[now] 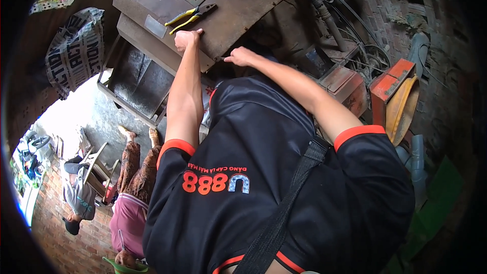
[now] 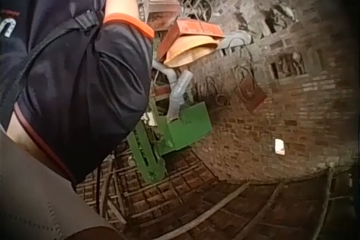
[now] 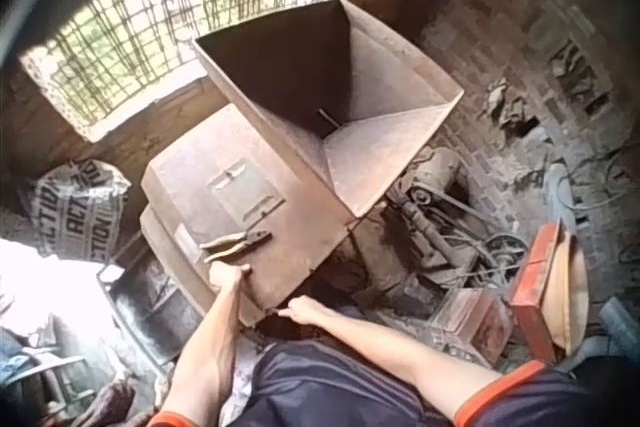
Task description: The person is maintaining or repairing a rice milling machine using pliers.
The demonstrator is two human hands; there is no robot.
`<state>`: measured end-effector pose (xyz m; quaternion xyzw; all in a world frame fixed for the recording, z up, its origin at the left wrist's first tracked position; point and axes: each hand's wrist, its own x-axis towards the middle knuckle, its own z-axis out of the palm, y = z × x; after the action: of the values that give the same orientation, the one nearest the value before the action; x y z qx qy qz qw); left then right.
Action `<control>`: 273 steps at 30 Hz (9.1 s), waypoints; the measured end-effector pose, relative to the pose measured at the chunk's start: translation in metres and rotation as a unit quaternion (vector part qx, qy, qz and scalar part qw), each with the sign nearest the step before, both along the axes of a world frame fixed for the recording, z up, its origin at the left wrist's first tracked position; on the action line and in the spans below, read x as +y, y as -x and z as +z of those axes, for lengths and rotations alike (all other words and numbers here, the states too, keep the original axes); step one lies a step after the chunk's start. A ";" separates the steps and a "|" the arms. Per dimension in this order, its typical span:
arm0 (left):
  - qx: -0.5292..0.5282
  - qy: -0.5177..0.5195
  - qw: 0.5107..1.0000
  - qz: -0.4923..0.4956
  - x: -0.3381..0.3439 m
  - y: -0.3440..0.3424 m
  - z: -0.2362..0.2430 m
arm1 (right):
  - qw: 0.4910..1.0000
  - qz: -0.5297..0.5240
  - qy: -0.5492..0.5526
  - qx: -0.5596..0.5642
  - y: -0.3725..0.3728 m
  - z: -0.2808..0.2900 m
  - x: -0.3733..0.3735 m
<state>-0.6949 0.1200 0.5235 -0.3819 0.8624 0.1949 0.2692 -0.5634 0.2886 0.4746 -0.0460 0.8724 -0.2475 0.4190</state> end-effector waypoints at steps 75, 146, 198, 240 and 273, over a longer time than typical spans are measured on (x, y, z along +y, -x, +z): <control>0.265 -0.491 0.756 0.343 -0.039 -0.148 -0.014 | 0.887 -0.362 0.279 -0.063 0.079 0.005 -0.081; -0.015 -0.607 0.784 0.129 -0.038 -0.213 -0.045 | 0.961 -0.238 0.107 0.089 -0.076 0.019 -0.033; -0.063 -0.598 0.798 0.037 -0.066 -0.211 -0.065 | 0.973 -0.163 0.135 0.097 -0.056 0.032 -0.029; 0.184 -0.545 0.773 0.266 -0.085 -0.198 -0.054 | 0.929 -0.111 0.266 0.231 0.023 0.036 -0.101; 0.059 -0.414 0.908 -0.036 -0.058 -0.222 -0.053 | 0.912 0.238 -0.031 0.334 -0.002 0.041 -0.072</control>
<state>-0.4727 0.0618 0.4704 -0.1929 0.7318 0.5469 0.3581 -0.5617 0.2167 0.5153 -0.3188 0.9320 -0.0837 0.1508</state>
